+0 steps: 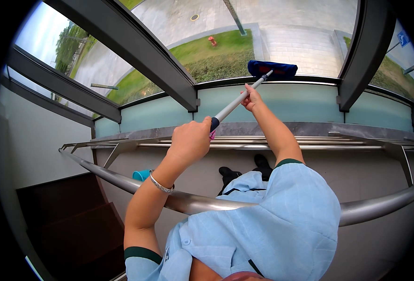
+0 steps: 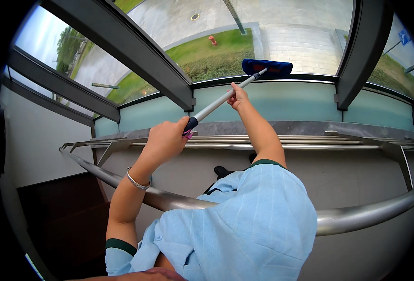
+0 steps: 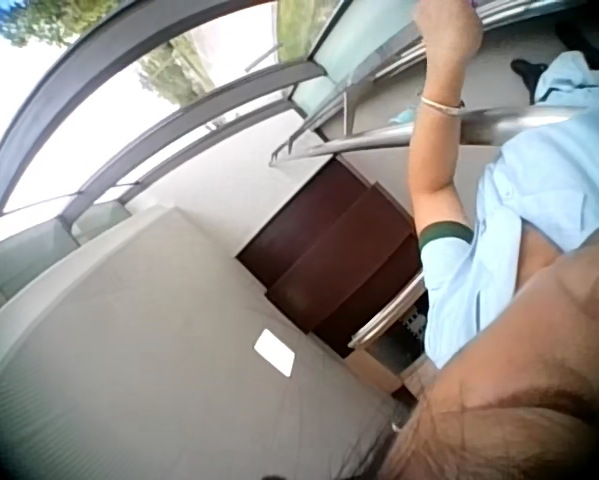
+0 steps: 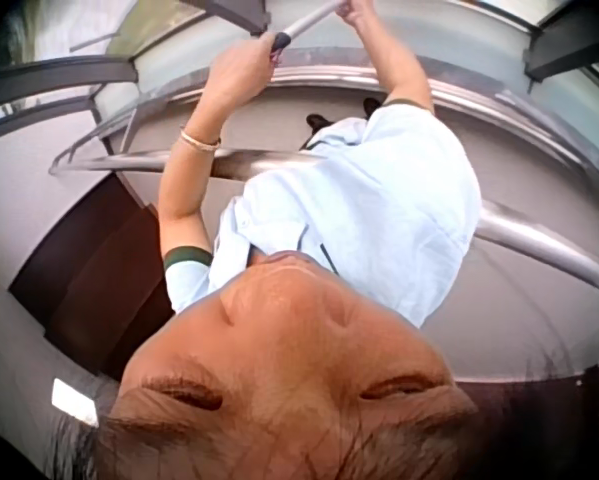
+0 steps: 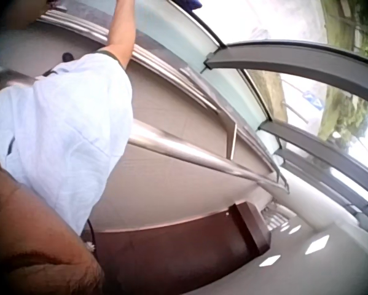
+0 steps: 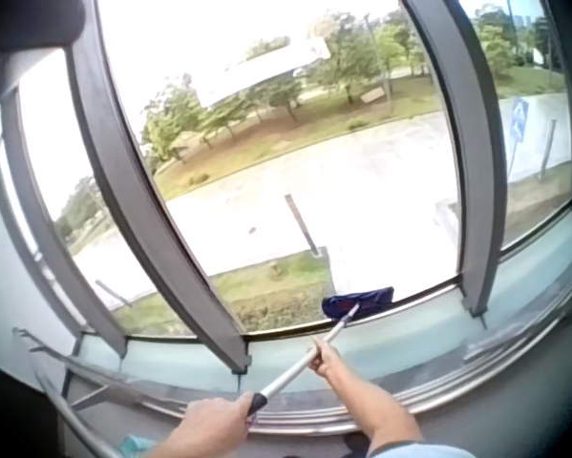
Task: The person is cleaning glass window panes using a long-handled scrubber tool in a building corridor.
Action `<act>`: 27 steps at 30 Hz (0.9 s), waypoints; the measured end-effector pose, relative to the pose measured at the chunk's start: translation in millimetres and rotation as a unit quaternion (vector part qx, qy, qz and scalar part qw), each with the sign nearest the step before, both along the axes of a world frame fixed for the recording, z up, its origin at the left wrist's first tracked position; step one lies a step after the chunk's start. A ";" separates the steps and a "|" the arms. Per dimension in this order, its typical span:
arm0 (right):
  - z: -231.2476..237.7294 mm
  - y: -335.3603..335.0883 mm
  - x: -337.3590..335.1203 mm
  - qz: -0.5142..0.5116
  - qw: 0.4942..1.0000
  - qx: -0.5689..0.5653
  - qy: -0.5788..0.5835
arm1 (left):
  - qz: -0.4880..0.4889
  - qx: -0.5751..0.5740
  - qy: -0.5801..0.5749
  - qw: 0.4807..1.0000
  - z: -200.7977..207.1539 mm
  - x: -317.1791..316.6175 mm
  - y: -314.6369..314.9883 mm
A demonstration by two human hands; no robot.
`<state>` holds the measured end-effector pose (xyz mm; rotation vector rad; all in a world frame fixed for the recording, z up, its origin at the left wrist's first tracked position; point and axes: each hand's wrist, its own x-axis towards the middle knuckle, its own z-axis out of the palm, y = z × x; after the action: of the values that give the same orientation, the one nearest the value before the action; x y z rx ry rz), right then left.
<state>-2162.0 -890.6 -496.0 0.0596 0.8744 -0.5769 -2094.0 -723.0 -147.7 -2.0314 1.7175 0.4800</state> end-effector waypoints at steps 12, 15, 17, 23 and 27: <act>-2.0 7.8 -11.9 -0.111 0.987 -0.062 -0.097 | 0.027 -0.085 0.048 0.995 33.6 8.0 -4.8; 23.9 6.0 -12.8 -0.112 0.981 -0.098 -0.124 | 0.036 -0.143 0.083 0.986 47.8 17.4 11.0; 35.4 0.8 -17.6 -0.098 0.975 -0.123 -0.156 | 0.044 -0.183 0.119 0.975 55.7 20.8 25.3; 106.6 -6.3 -21.2 -0.008 0.927 -0.279 -0.249 | 0.143 -0.247 0.244 0.927 93.7 43.0 89.3; 161.1 -10.1 -12.6 0.031 0.889 -0.344 -0.300 | 0.215 -0.288 0.296 0.885 111.5 49.3 135.7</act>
<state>-2174.6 -900.7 -334.9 -0.4176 0.0359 -0.7279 -2044.8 -587.3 -36.2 -2.9633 1.8884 0.8914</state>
